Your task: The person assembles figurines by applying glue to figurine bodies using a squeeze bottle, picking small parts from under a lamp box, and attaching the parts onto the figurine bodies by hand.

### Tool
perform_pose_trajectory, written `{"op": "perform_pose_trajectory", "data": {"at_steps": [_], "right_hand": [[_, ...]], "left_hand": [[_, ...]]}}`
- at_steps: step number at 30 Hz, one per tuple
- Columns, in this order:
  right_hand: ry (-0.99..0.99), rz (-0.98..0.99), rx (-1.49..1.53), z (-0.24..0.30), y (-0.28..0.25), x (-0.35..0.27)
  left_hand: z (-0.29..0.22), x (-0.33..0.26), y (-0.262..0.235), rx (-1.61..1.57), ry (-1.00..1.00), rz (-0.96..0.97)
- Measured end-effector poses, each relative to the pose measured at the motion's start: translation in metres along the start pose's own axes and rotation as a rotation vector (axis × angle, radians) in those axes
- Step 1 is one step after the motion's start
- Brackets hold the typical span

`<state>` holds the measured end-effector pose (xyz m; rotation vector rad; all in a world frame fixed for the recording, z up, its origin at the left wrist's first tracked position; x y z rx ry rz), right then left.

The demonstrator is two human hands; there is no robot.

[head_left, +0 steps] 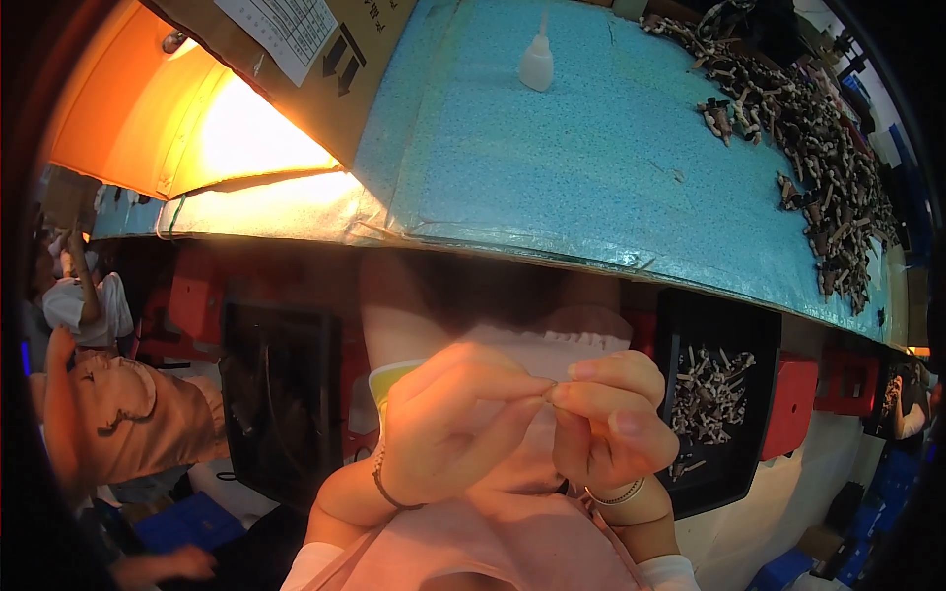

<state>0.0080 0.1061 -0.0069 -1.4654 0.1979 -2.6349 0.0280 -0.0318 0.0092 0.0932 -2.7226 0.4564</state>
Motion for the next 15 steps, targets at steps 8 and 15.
{"op": "perform_pose_trajectory", "data": {"at_steps": [8,15], "right_hand": [[0.010,0.035,0.037,0.000,0.003,0.003],[0.191,0.122,0.141,-0.008,0.002,0.001]], "left_hand": [[0.004,-0.002,0.002,0.015,-0.008,-0.058],[0.001,-0.001,-0.002,0.032,0.041,-0.003]]}}
Point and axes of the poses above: each hand's wrist, its own x-axis towards the middle knuckle, its own y-axis out of the palm, z = x × y, the point moved 4 cm from there along x, towards the middle knuckle, and after that the axes turned 3 degrees about x, right-handed, at the moved point
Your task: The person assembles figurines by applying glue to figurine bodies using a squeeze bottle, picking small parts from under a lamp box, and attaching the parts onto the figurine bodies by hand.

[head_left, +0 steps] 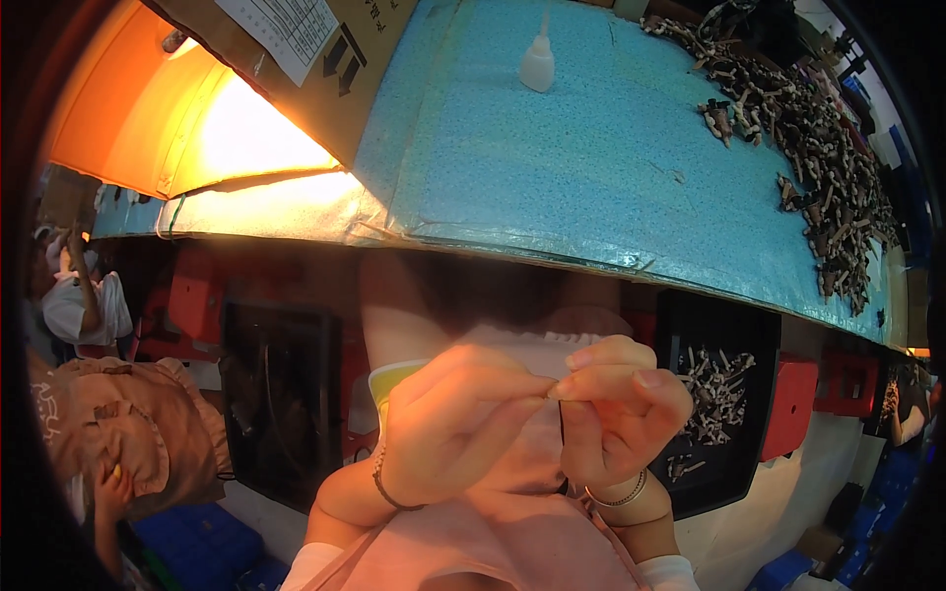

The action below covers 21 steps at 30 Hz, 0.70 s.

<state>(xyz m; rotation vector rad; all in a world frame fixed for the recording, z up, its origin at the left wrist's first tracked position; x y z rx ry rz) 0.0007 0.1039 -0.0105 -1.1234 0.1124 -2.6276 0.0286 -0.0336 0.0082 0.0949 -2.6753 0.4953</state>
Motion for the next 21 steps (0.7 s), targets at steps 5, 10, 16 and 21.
{"op": "perform_pose_trajectory", "data": {"at_steps": [5,10,16,21], "right_hand": [[-0.052,-0.110,0.003,0.0039,0.0013,0.0010],[-0.036,-0.101,0.036,0.0041,0.0015,-0.0004],[0.022,-0.129,0.126,-0.0006,0.0011,-0.0020],[0.035,-0.126,0.131,0.0018,0.0010,-0.0034]], "left_hand": [[0.0013,-0.0001,0.0030,-0.016,-0.026,-0.023],[0.0032,-0.0023,0.0033,-0.055,-0.061,-0.056],[0.0000,-0.0017,0.0036,0.018,0.009,-0.058],[-0.0035,-0.0032,0.0054,0.137,0.079,-0.127]]}}
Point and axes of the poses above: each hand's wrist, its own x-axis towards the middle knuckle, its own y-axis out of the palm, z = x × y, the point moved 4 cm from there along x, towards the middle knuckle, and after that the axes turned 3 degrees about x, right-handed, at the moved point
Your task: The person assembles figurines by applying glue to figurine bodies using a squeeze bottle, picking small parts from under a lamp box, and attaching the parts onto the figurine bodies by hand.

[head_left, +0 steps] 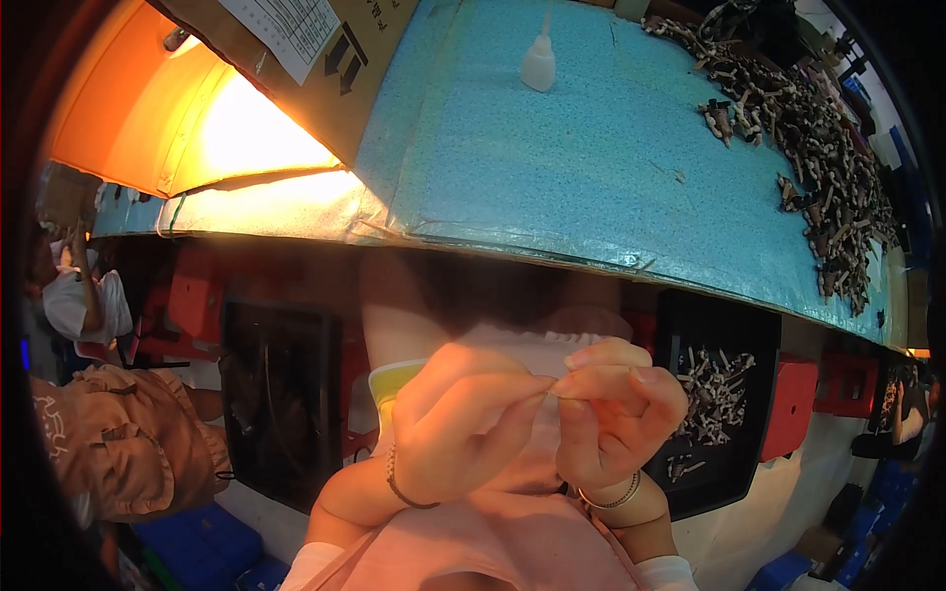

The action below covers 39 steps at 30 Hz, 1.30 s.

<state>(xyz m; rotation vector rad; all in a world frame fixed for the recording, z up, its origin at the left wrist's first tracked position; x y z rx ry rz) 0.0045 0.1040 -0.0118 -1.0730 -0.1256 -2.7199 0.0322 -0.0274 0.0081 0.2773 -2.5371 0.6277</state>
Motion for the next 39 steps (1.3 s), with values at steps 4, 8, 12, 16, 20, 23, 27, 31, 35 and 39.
{"op": "perform_pose_trajectory", "data": {"at_steps": [4,8,12,16,20,23,27,31,35,39], "right_hand": [[0.020,0.010,0.047,-0.0006,0.0017,-0.0019],[0.062,-0.022,0.081,-0.0020,0.0021,-0.0041],[0.059,-0.023,0.131,-0.0034,0.0011,-0.0023],[0.064,-0.028,0.083,-0.0019,0.0008,-0.0042],[0.034,0.054,-0.069,-0.0019,0.0004,-0.0043],[-0.005,0.032,0.035,-0.0009,-0.0003,-0.0033],[0.015,0.083,-0.068,-0.0001,-0.0004,-0.0054],[0.007,0.061,-0.096,-0.0014,-0.0028,-0.0053],[0.005,0.072,-0.114,-0.0009,-0.0033,-0.0062],[-0.027,0.062,-0.061,0.0006,-0.0015,-0.0070]], "left_hand": [[0.0018,-0.0018,0.0012,0.013,0.004,-0.019],[0.0041,-0.0022,0.0020,-0.027,-0.020,-0.022],[0.0027,-0.0018,0.0006,-0.042,-0.016,0.016],[0.0010,-0.0009,0.0002,-0.021,-0.001,0.021],[0.0017,-0.0007,0.0010,-0.060,-0.018,0.011],[0.0051,-0.0021,0.0009,-0.114,-0.063,0.019],[0.0060,-0.0019,0.0015,-0.157,-0.087,0.065],[0.0038,-0.0014,0.0018,-0.175,-0.070,0.098],[0.0043,-0.0033,0.0027,-0.167,-0.085,0.088],[0.0044,-0.0029,0.0024,-0.170,-0.103,0.068]]}}
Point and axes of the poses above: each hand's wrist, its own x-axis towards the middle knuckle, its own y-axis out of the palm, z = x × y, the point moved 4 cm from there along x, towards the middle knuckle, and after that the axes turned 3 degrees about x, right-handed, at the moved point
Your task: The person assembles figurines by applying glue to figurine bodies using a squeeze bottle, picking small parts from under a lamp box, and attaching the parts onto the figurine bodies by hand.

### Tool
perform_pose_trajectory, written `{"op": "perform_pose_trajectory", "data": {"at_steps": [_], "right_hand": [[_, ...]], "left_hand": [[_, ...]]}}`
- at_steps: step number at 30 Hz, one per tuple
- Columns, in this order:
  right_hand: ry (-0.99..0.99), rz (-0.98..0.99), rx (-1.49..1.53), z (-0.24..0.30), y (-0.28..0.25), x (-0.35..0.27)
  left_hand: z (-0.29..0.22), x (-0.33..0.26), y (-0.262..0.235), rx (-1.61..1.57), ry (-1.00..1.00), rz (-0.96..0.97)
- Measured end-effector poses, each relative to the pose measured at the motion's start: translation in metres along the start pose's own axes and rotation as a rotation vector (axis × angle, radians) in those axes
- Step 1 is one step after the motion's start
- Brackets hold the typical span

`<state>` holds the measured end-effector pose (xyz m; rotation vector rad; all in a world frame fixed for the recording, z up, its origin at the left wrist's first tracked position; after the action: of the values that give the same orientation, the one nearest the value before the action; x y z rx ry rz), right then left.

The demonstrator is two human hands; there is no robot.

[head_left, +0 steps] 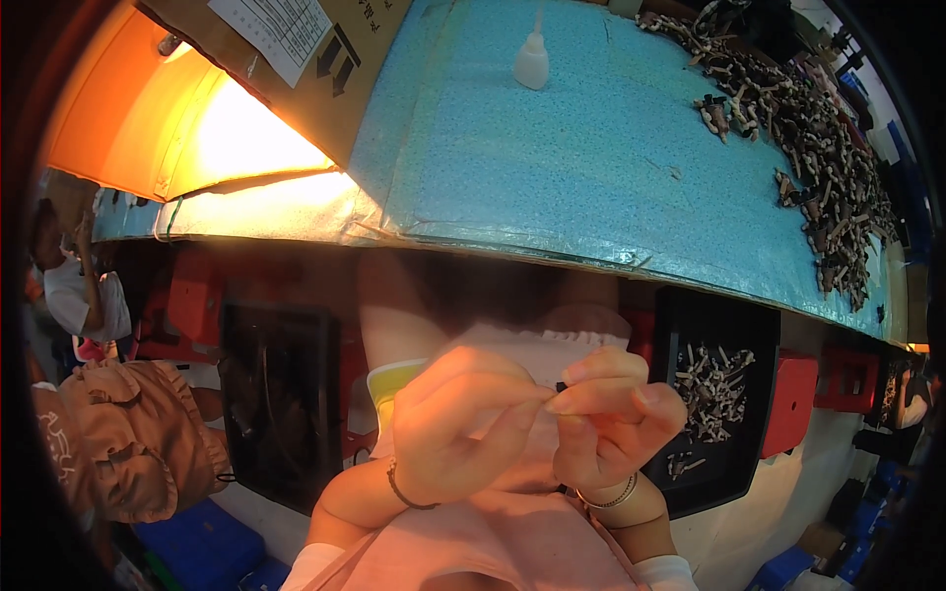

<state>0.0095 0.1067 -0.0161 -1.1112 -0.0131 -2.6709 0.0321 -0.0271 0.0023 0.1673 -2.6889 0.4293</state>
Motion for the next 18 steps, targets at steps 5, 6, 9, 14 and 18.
{"op": "perform_pose_trajectory", "data": {"at_steps": [5,6,9,14,18], "right_hand": [[-0.007,-0.059,0.093,-0.0008,-0.0013,-0.0010],[0.002,-0.081,0.104,-0.0013,-0.0019,-0.0010],[0.012,-0.098,0.111,-0.0013,-0.0031,-0.0004],[0.025,-0.098,0.131,-0.0029,-0.0022,-0.0012],[0.066,-0.088,0.211,-0.0058,-0.0006,-0.0025]], "left_hand": [[-0.0007,0.0011,0.0006,-0.051,-0.009,0.029],[-0.0014,0.0010,0.0009,-0.052,0.005,0.041],[-0.0024,0.0012,0.0009,-0.042,0.005,0.078],[-0.0020,0.0012,0.0010,-0.041,0.002,0.070],[-0.0005,-0.0002,0.0021,-0.053,-0.009,0.033]]}}
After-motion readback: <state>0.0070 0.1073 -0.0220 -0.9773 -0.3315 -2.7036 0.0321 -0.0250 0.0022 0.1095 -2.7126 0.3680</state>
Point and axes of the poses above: each hand's wrist, its own x-axis towards the middle knuckle, its own y-axis out of the palm, z = x × y, the point moved 4 cm from there along x, towards the middle knuckle, and after that the axes turned 3 degrees about x, right-handed, at the moved point
